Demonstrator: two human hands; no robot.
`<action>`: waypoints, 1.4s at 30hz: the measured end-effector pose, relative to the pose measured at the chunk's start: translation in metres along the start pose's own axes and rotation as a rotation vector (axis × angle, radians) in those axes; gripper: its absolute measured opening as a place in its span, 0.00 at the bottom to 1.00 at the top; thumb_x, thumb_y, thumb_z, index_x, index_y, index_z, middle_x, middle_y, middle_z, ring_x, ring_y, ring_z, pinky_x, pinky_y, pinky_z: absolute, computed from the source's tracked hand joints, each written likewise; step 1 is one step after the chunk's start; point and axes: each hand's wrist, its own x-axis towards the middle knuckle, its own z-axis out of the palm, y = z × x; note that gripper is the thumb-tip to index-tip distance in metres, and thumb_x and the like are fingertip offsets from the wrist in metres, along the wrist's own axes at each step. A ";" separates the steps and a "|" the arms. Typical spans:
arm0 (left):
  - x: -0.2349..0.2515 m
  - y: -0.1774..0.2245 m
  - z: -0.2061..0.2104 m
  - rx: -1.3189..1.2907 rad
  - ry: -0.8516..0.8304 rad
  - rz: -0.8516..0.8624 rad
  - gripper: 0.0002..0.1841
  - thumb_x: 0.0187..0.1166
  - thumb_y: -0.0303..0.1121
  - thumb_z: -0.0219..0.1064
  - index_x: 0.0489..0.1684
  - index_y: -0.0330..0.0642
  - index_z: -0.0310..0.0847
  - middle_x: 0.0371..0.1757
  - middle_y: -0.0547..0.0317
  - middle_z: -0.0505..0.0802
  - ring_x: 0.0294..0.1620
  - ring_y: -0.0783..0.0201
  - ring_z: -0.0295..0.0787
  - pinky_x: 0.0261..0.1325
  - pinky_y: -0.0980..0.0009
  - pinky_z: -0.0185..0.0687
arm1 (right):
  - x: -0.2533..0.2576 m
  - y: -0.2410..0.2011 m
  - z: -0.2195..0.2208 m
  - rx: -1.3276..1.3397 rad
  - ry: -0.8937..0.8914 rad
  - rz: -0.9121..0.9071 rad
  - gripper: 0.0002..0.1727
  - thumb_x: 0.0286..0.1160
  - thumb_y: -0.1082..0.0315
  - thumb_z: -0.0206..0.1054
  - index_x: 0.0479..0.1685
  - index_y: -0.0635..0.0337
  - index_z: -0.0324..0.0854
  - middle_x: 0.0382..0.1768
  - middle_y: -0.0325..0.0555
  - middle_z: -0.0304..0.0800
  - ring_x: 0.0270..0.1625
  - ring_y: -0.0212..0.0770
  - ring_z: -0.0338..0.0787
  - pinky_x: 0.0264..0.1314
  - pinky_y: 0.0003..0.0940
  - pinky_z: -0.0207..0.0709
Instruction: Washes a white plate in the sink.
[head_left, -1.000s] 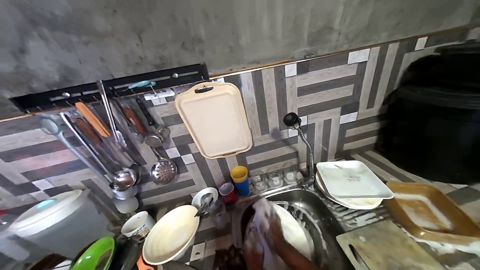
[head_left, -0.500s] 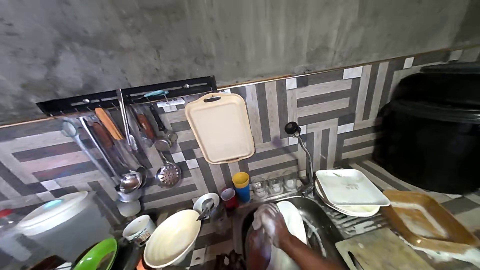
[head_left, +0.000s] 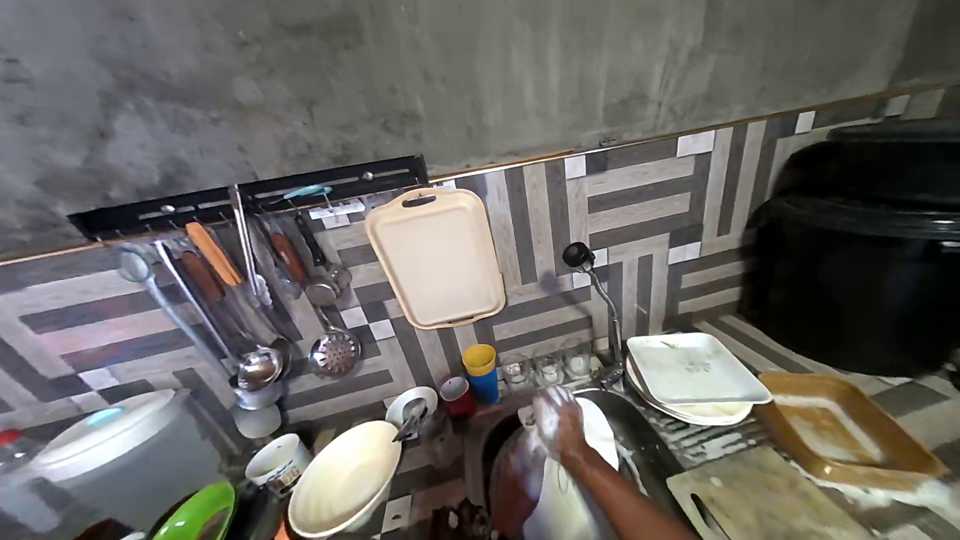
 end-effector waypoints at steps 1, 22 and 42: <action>0.005 0.037 -0.005 -0.003 -0.024 -0.199 0.24 0.86 0.39 0.61 0.76 0.34 0.78 0.74 0.45 0.86 0.79 0.57 0.78 0.85 0.63 0.65 | 0.002 0.007 -0.001 0.007 -0.004 0.042 0.11 0.69 0.71 0.69 0.44 0.65 0.93 0.49 0.59 0.95 0.59 0.61 0.92 0.61 0.59 0.84; 0.000 0.043 -0.009 -0.046 -0.011 -0.292 0.23 0.81 0.31 0.63 0.73 0.28 0.77 0.68 0.34 0.87 0.73 0.44 0.82 0.79 0.48 0.72 | -0.002 -0.013 -0.005 0.095 -0.232 0.012 0.17 0.76 0.63 0.66 0.56 0.63 0.91 0.59 0.59 0.92 0.68 0.61 0.88 0.70 0.60 0.79; 0.000 0.032 0.013 -0.237 0.734 -0.479 0.26 0.93 0.44 0.51 0.66 0.26 0.81 0.58 0.30 0.90 0.62 0.44 0.88 0.70 0.47 0.79 | -0.100 -0.075 0.011 0.582 -0.281 0.556 0.28 0.81 0.68 0.63 0.80 0.67 0.73 0.79 0.64 0.77 0.81 0.58 0.78 0.85 0.54 0.69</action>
